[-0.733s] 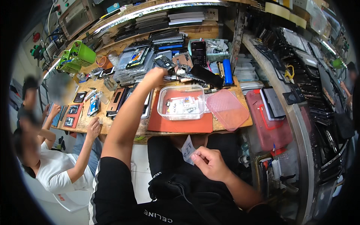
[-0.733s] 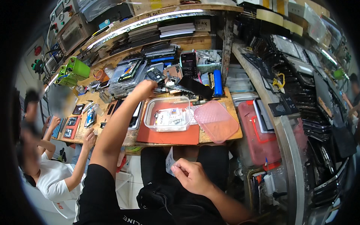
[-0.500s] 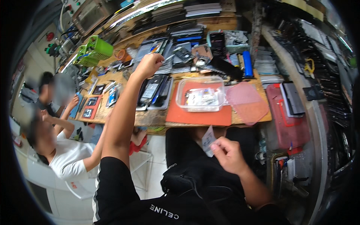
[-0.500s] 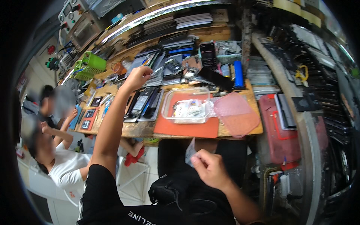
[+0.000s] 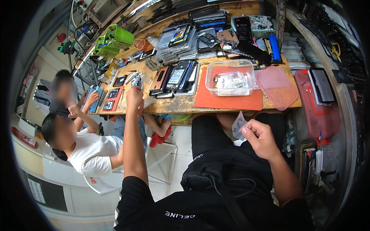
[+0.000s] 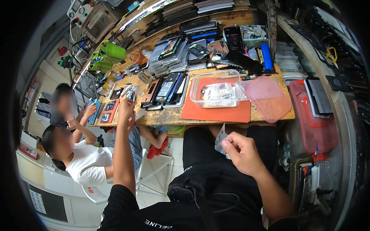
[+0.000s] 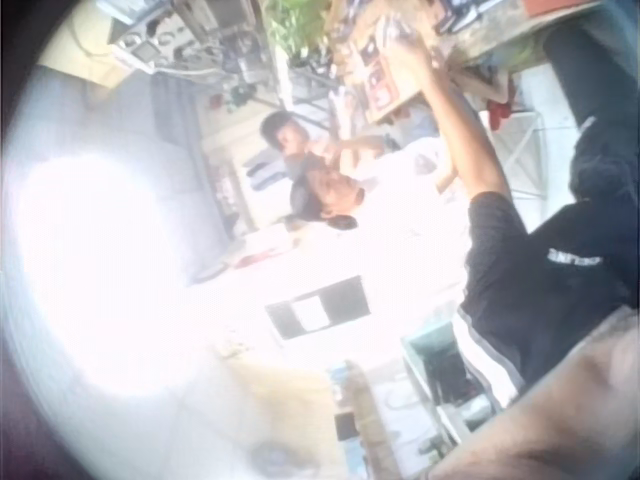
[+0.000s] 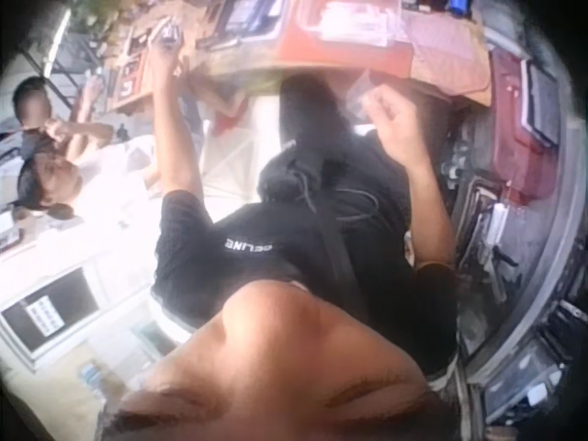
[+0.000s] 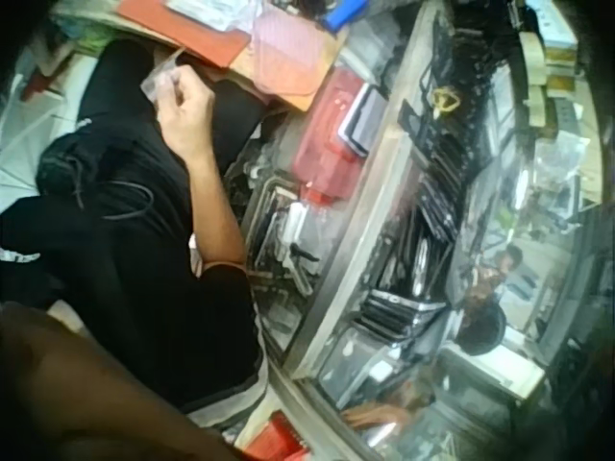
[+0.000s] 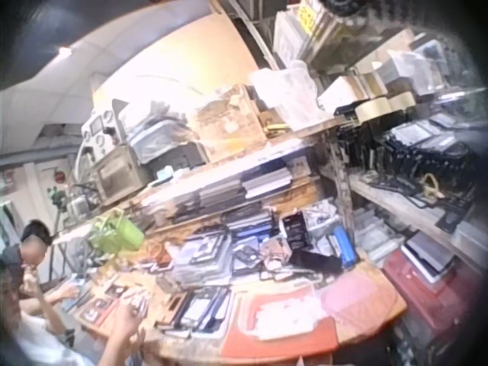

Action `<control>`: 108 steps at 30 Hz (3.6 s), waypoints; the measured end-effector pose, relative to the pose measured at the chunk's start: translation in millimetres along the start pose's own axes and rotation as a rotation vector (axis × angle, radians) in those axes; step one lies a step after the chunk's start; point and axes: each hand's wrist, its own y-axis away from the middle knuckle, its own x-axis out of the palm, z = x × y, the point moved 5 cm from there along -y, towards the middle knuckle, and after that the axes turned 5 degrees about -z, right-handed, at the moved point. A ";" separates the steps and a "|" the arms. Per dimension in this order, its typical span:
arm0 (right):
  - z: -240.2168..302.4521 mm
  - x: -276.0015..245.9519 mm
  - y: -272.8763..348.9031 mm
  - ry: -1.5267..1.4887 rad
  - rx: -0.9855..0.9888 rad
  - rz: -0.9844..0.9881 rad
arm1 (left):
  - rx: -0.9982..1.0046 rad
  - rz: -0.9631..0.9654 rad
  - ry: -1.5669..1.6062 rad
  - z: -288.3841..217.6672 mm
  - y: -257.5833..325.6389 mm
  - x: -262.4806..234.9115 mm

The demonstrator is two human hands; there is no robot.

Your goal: The person works at a cluttered electronics repair bench, handling a disassembled smartphone. They separate the screen assembly from the chassis, peel off a protective film from the screen, and use a small metal tool to adjust connectors. The person then places the screen aside and retrieves a small plastic container, opening it to access small parts.

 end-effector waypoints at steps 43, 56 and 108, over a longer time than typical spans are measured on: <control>0.6 21.4 12.1 0.031 -0.115 -0.132 | 0.363 0.271 0.834 -332.8 263.8 -70.0; 15.4 17.8 13.7 0.181 -0.177 -0.136 | 0.153 0.473 1.134 -313.0 264.9 -37.7; 41.3 12.3 13.1 0.237 -0.164 0.009 | 0.008 0.661 1.275 -326.9 271.9 -59.2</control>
